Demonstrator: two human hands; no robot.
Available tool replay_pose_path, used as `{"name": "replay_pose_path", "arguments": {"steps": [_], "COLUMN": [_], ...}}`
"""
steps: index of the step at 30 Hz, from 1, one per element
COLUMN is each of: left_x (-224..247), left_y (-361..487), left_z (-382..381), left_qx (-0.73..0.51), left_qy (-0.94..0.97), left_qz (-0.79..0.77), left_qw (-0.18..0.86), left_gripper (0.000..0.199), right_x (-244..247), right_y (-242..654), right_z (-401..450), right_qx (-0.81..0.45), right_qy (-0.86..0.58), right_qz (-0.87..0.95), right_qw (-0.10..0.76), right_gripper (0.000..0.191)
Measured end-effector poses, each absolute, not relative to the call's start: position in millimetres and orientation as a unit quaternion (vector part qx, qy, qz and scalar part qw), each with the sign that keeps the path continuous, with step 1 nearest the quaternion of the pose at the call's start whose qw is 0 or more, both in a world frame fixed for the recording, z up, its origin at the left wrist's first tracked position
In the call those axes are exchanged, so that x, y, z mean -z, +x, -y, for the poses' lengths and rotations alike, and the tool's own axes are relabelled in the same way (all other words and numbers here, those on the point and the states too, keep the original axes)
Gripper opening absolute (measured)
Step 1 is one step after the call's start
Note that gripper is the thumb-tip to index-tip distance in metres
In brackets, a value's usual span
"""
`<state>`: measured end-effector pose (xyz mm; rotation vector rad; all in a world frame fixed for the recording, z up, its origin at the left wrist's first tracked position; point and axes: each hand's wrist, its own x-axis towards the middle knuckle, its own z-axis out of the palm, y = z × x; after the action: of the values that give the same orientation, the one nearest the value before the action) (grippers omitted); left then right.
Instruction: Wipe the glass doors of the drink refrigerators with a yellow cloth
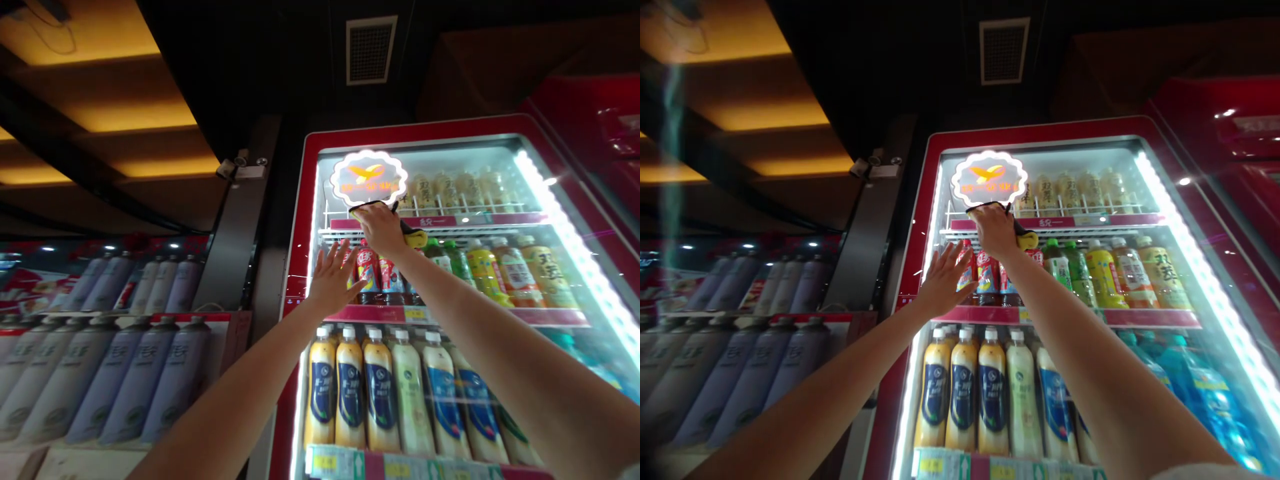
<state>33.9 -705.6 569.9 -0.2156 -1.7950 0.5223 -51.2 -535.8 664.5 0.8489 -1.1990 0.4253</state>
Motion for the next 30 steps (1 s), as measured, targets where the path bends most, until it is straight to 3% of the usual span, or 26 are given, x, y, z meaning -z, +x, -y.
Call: {"name": "replay_pose_path", "arguments": {"steps": [4,7,11,15,19,26,30], "left_x": [-571.4,-570.1,-563.8,-555.0,-547.2,-541.3,-538.9], "left_y": [46.5,57.1,66.8,75.0,85.9,97.8,103.1], "left_z": [719.0,735.4,752.5,764.2,778.1,791.4,788.9], "left_qx": [-0.215,-0.191,-0.192,-0.200,-0.208,-0.216,-0.207], "left_qy": [-0.090,-0.079,-0.090,-0.104,-0.118,-0.137,-0.142], "left_qz": [0.782,0.792,0.797,0.792,0.785,0.792,0.796], "left_qw": [0.578,0.575,0.565,0.568,0.571,0.555,0.552], "left_gripper": [0.078,0.079,0.078,0.077,0.072,0.070,0.064], "right_x": [-639.0,-648.6,-672.8,-659.5,-648.2,-688.2,-670.6], "right_y": [-55.0,-63.3,-47.4,-25.3,-30.4,-20.4,-11.8], "right_z": [514.2,500.8,542.6,582.1,568.5,599.5,608.7], "right_qx": [-0.068,-0.115,-0.210,-0.157,-0.083,-0.201,-0.122], "right_qy": [0.499,0.456,0.350,0.430,0.528,0.406,0.499], "right_qz": [0.542,0.555,0.569,0.555,0.525,0.539,0.529], "right_qw": [0.673,0.686,0.713,0.695,0.662,0.710,0.676], "right_gripper": [0.046,0.044,0.044,0.044,0.042,0.045,0.050]}}
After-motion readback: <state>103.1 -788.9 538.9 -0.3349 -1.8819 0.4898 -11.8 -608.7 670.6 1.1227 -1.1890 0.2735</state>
